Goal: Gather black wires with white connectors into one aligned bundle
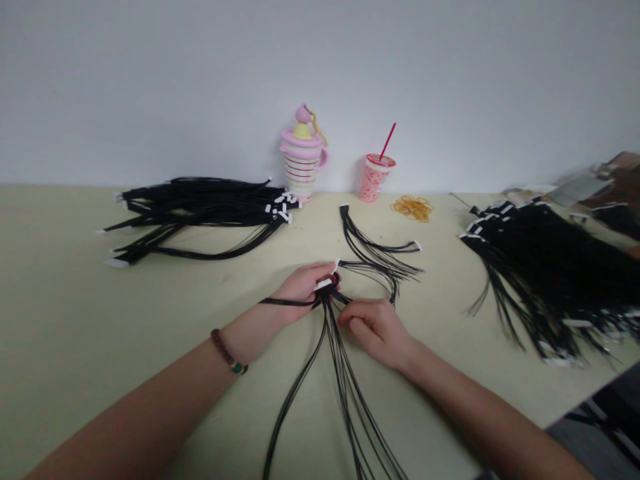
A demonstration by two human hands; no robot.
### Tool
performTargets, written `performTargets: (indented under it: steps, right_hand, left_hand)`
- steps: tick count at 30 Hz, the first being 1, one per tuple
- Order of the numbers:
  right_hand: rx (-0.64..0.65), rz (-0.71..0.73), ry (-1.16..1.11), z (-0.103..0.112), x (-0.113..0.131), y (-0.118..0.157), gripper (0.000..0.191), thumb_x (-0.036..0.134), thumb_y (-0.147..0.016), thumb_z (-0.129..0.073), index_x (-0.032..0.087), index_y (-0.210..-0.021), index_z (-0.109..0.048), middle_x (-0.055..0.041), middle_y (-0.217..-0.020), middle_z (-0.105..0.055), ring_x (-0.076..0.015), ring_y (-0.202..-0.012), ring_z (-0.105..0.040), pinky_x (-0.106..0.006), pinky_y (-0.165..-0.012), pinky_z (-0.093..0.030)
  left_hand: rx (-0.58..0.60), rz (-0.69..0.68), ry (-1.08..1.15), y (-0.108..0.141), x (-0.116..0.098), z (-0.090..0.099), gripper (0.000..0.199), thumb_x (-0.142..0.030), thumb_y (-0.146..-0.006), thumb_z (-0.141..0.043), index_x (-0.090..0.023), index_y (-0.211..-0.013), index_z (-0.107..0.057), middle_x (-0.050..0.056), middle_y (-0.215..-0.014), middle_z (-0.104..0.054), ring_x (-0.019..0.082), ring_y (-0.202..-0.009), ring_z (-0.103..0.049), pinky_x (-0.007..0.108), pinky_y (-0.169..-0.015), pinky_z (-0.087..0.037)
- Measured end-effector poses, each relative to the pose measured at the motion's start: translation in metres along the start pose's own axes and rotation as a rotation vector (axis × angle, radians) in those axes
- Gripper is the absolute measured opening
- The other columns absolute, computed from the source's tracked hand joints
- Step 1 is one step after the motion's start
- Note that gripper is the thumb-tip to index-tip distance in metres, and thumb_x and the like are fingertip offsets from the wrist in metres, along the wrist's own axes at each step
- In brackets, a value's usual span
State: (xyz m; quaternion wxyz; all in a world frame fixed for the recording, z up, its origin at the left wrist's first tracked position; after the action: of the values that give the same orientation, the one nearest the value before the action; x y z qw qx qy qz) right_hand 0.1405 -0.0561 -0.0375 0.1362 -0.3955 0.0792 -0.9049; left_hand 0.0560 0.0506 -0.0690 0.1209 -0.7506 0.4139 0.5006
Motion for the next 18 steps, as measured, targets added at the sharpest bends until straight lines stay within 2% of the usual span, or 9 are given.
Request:
performTargets:
  steps: [4,9,15,18]
  right_hand:
    - [-0.092,-0.099,0.07,-0.006,-0.001,-0.006,0.021,0.019,-0.084,-0.042,0.014,-0.07,-0.057,0.0024,-0.056,-0.046,-0.0079,-0.048,-0.039,-0.019,-0.047,-0.026]
    - [-0.208,-0.193,0.069,-0.01,-0.007,-0.012,0.025,0.023,-0.085,-0.045,0.014,-0.062,-0.052,0.0029,-0.052,-0.045,-0.0079,-0.047,-0.037,-0.02,-0.047,-0.026]
    - [-0.17,-0.139,0.171,-0.006,-0.003,-0.014,0.024,0.017,-0.084,-0.044,0.014,-0.061,-0.048,0.0027,-0.053,-0.045,-0.0077,-0.046,-0.037,-0.02,-0.047,-0.024]
    - [-0.138,-0.114,0.232,-0.002,-0.002,-0.013,0.021,0.016,-0.084,-0.044,0.014,-0.064,-0.051,0.0013,-0.055,-0.049,-0.0083,-0.048,-0.04,-0.02,-0.049,-0.025]
  left_hand:
    - [0.023,-0.063,0.004,0.002,0.0,-0.004,0.024,-0.033,-0.08,-0.057,-0.009,-0.076,-0.055,0.005,-0.073,-0.053,0.012,-0.067,-0.047,0.022,-0.063,-0.038]
    - [0.038,-0.145,-0.039,0.006,0.001,-0.009,0.025,-0.035,-0.082,-0.054,-0.01,-0.075,-0.054,0.003,-0.073,-0.051,0.012,-0.07,-0.045,0.021,-0.065,-0.035]
    - [0.065,-0.148,-0.107,0.005,0.006,-0.009,0.026,-0.036,-0.084,-0.05,-0.012,-0.076,-0.051,0.001,-0.073,-0.049,0.012,-0.068,-0.043,0.021,-0.062,-0.033]
    - [0.084,-0.141,-0.16,0.006,0.006,-0.008,0.02,-0.031,-0.083,-0.049,-0.013,-0.076,-0.051,0.001,-0.073,-0.048,0.012,-0.067,-0.041,0.021,-0.059,-0.032]
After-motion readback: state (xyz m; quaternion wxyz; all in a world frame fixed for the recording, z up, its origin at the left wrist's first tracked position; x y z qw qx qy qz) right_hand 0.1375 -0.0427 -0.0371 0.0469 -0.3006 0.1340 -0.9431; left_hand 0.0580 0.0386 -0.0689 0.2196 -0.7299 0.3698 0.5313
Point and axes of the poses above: each hand's wrist, its own y-axis away from the middle knuckle, its own z-axis out of the back of the hand, x = y × z, the point moved 4 cm from there along -y, towards the middle knuckle
